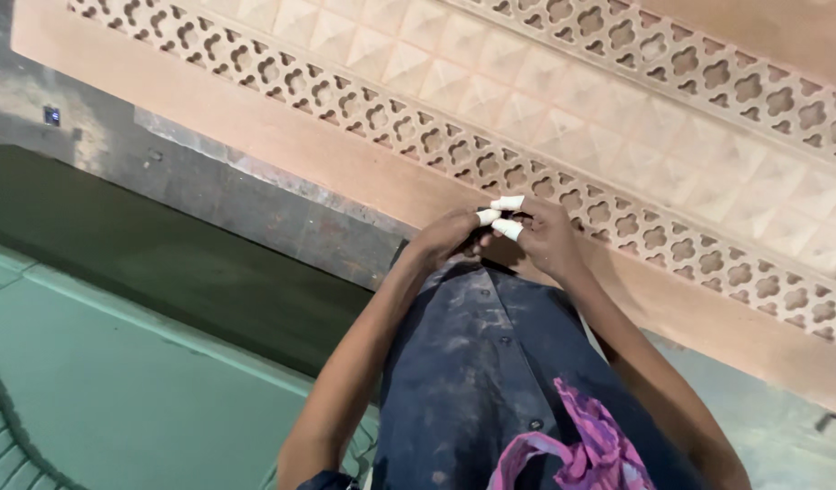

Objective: The person sands a large carved wooden panel using two white sanding blocks. They move the blocks back and forth along the decorative lattice and central raised patterns, working systematically across the surface.

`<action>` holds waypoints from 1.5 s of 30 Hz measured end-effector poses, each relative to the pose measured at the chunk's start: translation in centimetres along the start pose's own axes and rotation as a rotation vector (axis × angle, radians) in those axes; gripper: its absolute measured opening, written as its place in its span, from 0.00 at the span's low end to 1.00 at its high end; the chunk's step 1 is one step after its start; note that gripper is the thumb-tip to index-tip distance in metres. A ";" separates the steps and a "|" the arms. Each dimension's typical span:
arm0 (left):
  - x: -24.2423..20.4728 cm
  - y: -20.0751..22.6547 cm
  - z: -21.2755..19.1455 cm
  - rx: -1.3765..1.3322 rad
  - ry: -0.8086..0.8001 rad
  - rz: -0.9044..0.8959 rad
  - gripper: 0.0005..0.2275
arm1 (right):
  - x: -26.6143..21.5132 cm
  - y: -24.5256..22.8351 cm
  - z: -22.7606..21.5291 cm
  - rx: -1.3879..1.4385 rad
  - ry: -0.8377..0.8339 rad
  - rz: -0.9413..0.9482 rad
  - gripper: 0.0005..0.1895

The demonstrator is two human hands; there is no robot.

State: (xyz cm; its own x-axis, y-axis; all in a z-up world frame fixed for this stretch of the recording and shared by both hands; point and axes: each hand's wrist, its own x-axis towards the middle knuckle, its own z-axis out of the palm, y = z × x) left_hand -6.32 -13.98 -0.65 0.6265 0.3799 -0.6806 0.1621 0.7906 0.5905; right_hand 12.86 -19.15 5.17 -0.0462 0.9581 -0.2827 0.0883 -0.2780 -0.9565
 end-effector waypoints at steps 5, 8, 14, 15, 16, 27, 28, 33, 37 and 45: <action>-0.7 -0.8 0.3 -0.116 0.036 0.238 0.08 | -0.4 1.1 0.3 -0.095 0.197 0.017 0.09; 0.0 -1.5 0.6 -0.088 0.077 0.372 0.07 | -0.3 0.9 0.2 0.219 0.140 0.118 0.11; 2.5 -3.1 -0.3 -0.277 0.080 0.486 0.06 | 1.6 -0.9 0.0 -0.058 0.029 0.199 0.14; 3.0 -3.2 -0.3 -0.270 0.077 0.505 0.08 | 2.1 -1.2 -0.3 -0.118 0.014 0.154 0.15; 3.4 -3.2 -0.2 -0.263 0.074 0.524 0.10 | 2.6 -1.6 -0.5 -0.177 -0.001 0.110 0.16; 5.5 -2.8 -0.7 -0.491 0.049 0.545 0.11 | 6.3 -3.0 0.1 -0.274 -0.083 0.319 0.14; 5.3 -2.5 -0.6 -0.493 0.056 0.557 0.11 | 6.7 -2.8 0.3 -0.362 -0.077 0.273 0.13; 2.5 -0.1 -1.0 -0.188 0.667 0.741 0.13 | 9.2 -1.6 0.9 -0.854 -0.189 -0.198 0.16; 0.4 1.1 -3.0 0.033 0.898 0.752 0.13 | 10.6 -2.1 0.8 -1.095 -0.360 -0.304 0.12; 0.9 0.8 -3.6 0.204 0.999 0.767 0.13 | 11.5 -3.0 0.9 -1.202 -0.597 -0.196 0.18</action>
State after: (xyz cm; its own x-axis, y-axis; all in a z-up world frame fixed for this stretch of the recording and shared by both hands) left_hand -8.34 -11.27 -2.31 -0.2175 0.9694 -0.1134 0.1843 0.1549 0.9706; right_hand 11.18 -7.36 4.73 -0.5523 0.7133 -0.4314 0.8231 0.3845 -0.4179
